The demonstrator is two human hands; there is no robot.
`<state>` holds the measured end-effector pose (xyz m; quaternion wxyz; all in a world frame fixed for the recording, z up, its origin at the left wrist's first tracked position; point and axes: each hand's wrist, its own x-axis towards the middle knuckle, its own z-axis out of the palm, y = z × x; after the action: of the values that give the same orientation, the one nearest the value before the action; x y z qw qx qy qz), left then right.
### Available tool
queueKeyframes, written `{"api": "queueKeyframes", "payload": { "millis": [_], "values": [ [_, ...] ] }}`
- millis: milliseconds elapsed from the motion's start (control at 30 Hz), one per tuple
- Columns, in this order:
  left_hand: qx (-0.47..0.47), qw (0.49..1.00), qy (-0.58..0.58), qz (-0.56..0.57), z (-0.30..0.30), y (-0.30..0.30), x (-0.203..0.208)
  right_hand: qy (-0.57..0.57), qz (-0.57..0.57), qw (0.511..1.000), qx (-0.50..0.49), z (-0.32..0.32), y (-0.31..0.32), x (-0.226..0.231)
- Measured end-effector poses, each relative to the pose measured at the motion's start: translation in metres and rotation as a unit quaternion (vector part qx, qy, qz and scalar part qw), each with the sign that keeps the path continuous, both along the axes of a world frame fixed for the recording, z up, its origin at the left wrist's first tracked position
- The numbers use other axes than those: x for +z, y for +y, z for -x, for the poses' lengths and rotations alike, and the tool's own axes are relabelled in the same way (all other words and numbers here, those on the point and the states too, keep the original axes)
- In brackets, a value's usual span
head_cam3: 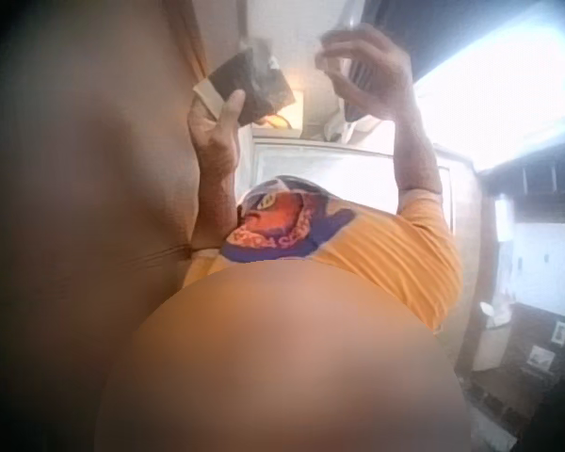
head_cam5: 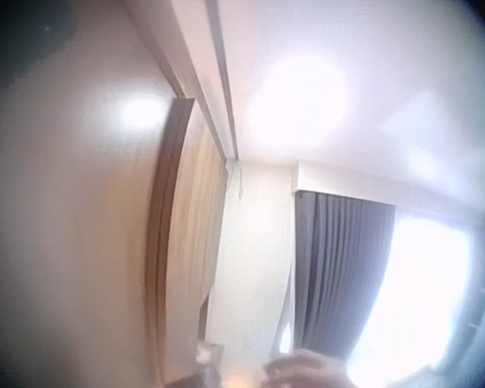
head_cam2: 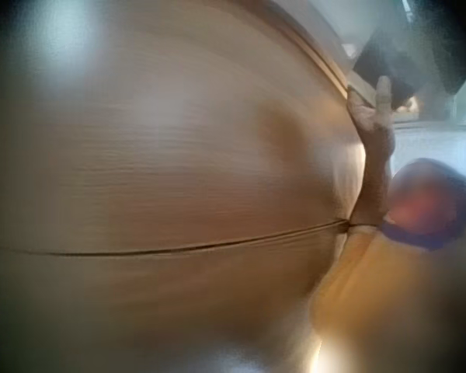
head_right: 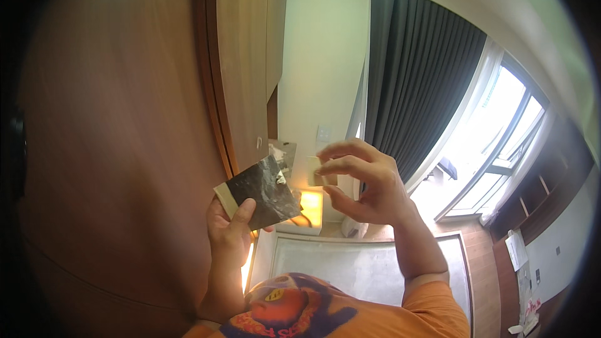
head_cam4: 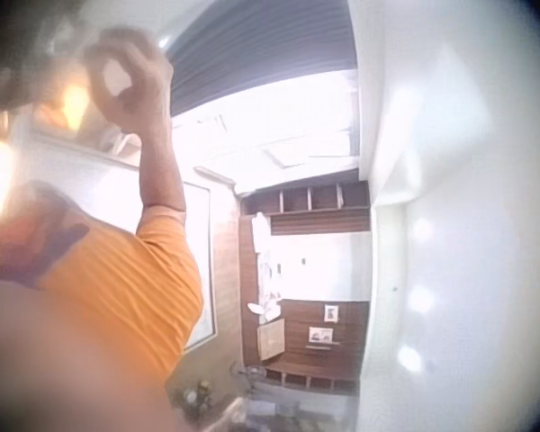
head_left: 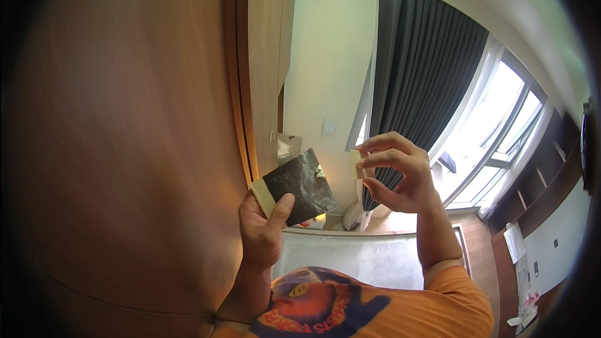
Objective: The person repeatedly applies a small amount of adhesive from a rectangular block onto the upper edge of a wooden cabinet door frame. They use a small wooden stick to spread the adhesive along the seam between the door and the frame.
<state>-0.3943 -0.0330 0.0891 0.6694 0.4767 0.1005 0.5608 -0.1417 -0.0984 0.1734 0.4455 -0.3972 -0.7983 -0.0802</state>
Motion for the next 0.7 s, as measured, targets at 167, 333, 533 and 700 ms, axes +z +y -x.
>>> {"api": "queueKeyframes", "payload": {
  "millis": [167,333,533,700],
  "values": [
    [0.064,0.997,0.046,-0.006,0.033,-0.022,-0.007,-0.172,-0.034,0.984,0.04,0.036,-0.005,0.017],
    [0.073,0.994,0.082,-0.01,0.045,-0.029,-0.012,-0.238,-0.071,0.967,0.061,0.052,0.001,0.016],
    [0.045,0.994,0.094,-0.021,0.044,-0.028,-0.013,-0.264,-0.065,0.962,0.029,0.062,-0.002,0.015],
    [0.054,0.992,0.112,-0.034,0.044,-0.026,-0.019,-0.273,-0.037,0.961,0.012,0.066,-0.003,0.014]
  ]
}}
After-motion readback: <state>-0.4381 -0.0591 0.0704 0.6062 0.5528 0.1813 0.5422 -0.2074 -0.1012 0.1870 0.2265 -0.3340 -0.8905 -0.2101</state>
